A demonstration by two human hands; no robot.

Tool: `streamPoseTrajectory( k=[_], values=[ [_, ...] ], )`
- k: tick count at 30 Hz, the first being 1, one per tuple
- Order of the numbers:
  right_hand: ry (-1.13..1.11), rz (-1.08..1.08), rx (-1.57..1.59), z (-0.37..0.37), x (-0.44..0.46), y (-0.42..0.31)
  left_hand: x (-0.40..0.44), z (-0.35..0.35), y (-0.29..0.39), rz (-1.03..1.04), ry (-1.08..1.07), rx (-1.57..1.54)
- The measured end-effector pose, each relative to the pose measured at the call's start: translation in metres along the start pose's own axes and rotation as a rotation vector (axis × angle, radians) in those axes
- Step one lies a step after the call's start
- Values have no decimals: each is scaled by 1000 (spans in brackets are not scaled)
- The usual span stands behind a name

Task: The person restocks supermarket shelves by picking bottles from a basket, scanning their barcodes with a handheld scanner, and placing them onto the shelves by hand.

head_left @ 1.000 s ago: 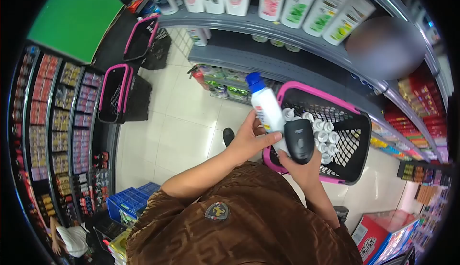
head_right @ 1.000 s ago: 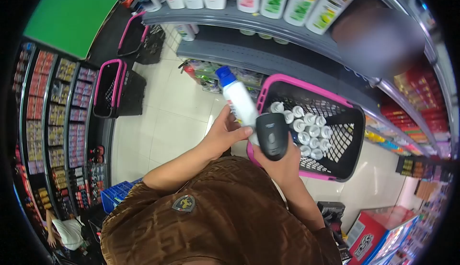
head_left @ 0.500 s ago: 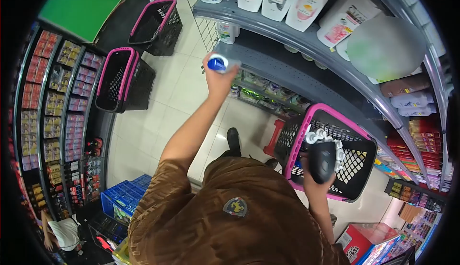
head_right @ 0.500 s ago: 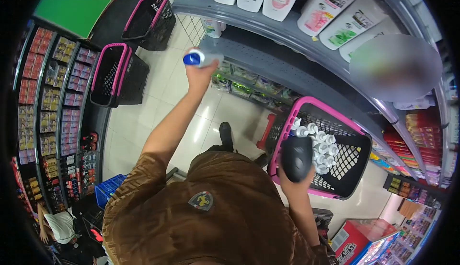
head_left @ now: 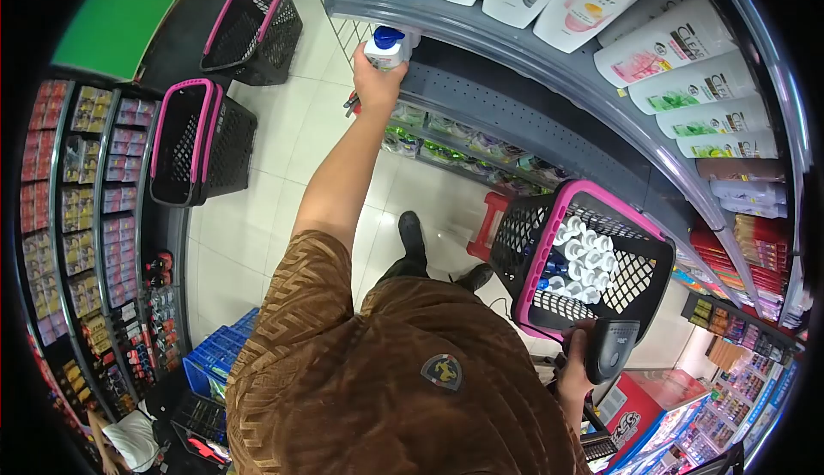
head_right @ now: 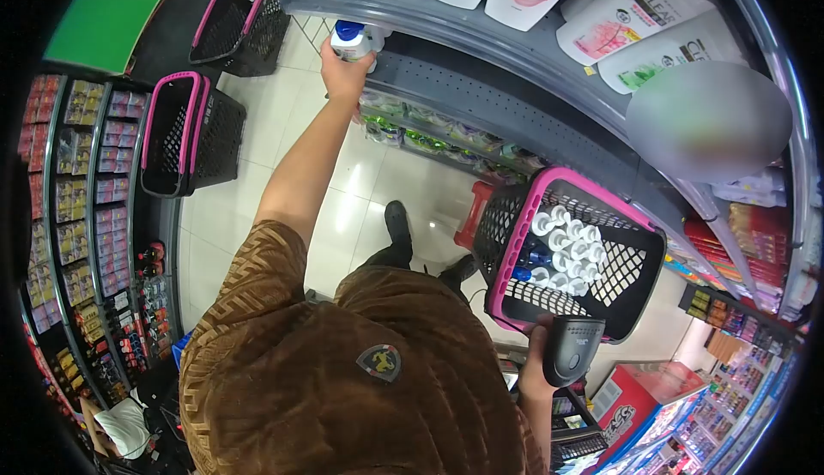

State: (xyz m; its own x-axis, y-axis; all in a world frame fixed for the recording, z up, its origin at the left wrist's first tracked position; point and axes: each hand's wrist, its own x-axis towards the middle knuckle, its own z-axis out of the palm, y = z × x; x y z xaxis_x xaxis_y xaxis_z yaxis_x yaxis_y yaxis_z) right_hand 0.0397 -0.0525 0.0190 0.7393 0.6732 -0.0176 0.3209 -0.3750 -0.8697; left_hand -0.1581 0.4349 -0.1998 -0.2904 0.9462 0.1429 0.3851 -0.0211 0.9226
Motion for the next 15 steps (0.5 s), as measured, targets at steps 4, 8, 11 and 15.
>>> streamPoseTrajectory(
  k=[4, 8, 11, 15],
  values=[
    [18, 41, 48, 5, 1, -2, 9, 2, -2, -31, -40, 16],
    [-127, -22, -93, 2, 5, 4, 12, 10, -18, 77, -2, 49],
    [-115, -75, -107, 5, 3, 10, 10, 2, -22, -3, -85, 60],
    [-135, -51, -128, 8, 6, 8, 15, 2, -27, -76, -183, 100]
  ],
)
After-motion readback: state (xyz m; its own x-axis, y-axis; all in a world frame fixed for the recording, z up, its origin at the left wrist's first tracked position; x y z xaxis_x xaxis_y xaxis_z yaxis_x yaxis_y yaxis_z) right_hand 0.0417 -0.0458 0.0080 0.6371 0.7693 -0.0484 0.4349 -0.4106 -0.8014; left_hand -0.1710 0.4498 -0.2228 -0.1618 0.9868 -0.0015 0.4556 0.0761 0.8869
